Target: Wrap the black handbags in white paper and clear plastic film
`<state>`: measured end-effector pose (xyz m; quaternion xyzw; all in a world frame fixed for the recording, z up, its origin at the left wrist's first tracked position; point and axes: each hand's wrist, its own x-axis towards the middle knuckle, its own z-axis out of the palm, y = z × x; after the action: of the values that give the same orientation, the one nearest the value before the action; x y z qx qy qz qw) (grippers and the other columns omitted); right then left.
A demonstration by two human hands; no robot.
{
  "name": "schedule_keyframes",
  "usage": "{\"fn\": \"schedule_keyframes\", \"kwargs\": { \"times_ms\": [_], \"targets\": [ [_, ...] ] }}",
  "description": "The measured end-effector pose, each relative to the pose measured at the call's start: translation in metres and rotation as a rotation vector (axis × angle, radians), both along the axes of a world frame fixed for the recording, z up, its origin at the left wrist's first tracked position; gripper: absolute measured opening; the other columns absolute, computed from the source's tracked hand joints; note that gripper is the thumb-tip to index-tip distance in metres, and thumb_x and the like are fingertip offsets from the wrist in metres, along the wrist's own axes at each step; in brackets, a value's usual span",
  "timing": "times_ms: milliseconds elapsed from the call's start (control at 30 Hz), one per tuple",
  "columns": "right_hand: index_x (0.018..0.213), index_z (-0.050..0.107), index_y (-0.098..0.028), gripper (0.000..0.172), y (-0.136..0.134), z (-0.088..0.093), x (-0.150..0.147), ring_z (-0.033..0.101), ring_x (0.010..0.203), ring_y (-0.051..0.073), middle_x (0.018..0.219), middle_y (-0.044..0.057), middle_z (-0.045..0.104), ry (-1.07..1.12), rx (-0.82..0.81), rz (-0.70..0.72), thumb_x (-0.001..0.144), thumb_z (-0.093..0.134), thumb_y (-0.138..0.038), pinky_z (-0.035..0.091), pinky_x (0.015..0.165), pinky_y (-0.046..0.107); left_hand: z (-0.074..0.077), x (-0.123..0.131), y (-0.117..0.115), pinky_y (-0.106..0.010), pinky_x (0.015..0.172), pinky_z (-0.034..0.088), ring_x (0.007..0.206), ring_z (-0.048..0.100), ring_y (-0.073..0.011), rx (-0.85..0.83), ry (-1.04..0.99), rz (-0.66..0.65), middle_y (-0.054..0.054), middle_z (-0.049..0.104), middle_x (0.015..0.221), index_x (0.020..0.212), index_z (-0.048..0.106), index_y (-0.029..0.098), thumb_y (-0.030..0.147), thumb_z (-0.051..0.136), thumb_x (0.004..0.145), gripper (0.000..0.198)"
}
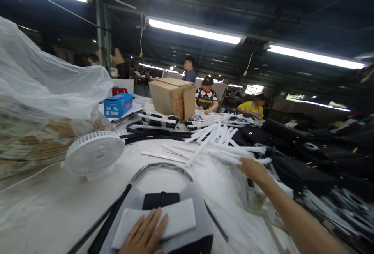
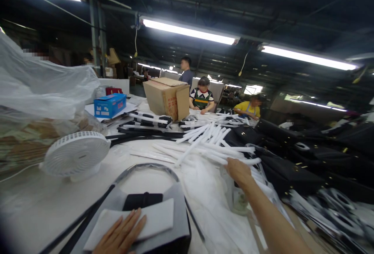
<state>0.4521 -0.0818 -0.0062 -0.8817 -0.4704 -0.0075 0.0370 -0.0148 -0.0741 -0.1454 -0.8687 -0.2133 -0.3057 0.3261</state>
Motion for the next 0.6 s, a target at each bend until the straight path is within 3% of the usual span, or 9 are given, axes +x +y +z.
{"fn": "schedule_keyframes", "kwargs": {
  "times_ms": [167, 333, 400, 533, 600],
  "targets": [
    [0.100, 0.066, -0.015, 0.028, -0.049, 0.036, 0.005, 0.070, 0.069, 0.022, 0.091, 0.014, 0.072, 0.196, 0.075, -0.090, 0.093, 0.046, -0.033, 0.053, 0.065, 0.035, 0.004, 0.003, -0.005, -0.026, 0.091, 0.053, 0.120, 0.059, -0.0151, 0.015, -0.063, -0.010, -0.001, 0.064, 0.132, 0.136, 0.055, 0.021, 0.031, 0.039, 0.097, 0.044],
    [0.081, 0.064, -0.015, 0.035, -0.114, 0.051, -0.004, 0.050, 0.043, 0.011, 0.056, 0.003, 0.058, 0.634, 0.343, -0.117, 0.095, 0.043, -0.039, 0.041, 0.044, 0.022, 0.003, 0.006, -0.014, -0.030, 0.093, 0.054, 0.120, 0.060, -0.0161, -0.119, -0.085, 0.015, -0.001, 0.061, 0.136, 0.141, 0.049, 0.022, 0.031, 0.041, 0.098, 0.044],
    [0.076, 0.065, -0.015, 0.031, -0.138, 0.066, -0.008, 0.044, 0.040, 0.010, 0.052, 0.003, 0.054, 0.897, 0.590, -0.151, 0.091, 0.052, -0.039, 0.038, 0.040, 0.022, 0.003, 0.007, -0.017, -0.033, 0.097, 0.053, 0.122, 0.060, -0.0173, -0.230, -0.084, 0.018, -0.002, 0.060, 0.138, 0.141, 0.048, 0.023, 0.031, 0.043, 0.099, 0.043],
    [0.087, 0.069, -0.022, 0.022, -0.169, 0.095, -0.030, 0.050, 0.045, 0.009, 0.068, 0.005, 0.060, 1.286, 1.369, -0.182, 0.095, 0.051, -0.032, 0.043, 0.041, 0.018, 0.007, 0.008, -0.022, -0.040, 0.105, 0.048, 0.128, 0.055, -0.0203, -0.466, -0.069, 0.009, -0.006, 0.055, 0.143, 0.143, 0.045, 0.023, 0.031, 0.043, 0.100, 0.044],
    [0.091, 0.069, -0.022, 0.023, -0.173, 0.092, -0.057, 0.054, 0.049, 0.009, 0.072, 0.004, 0.062, 1.466, 1.438, -0.229, 0.097, 0.047, -0.029, 0.050, 0.045, 0.019, 0.009, 0.008, -0.023, -0.042, 0.107, 0.046, 0.130, 0.053, -0.0213, -0.544, -0.064, 0.007, -0.008, 0.054, 0.144, 0.144, 0.044, 0.023, 0.030, 0.044, 0.100, 0.044]
  ]
}}
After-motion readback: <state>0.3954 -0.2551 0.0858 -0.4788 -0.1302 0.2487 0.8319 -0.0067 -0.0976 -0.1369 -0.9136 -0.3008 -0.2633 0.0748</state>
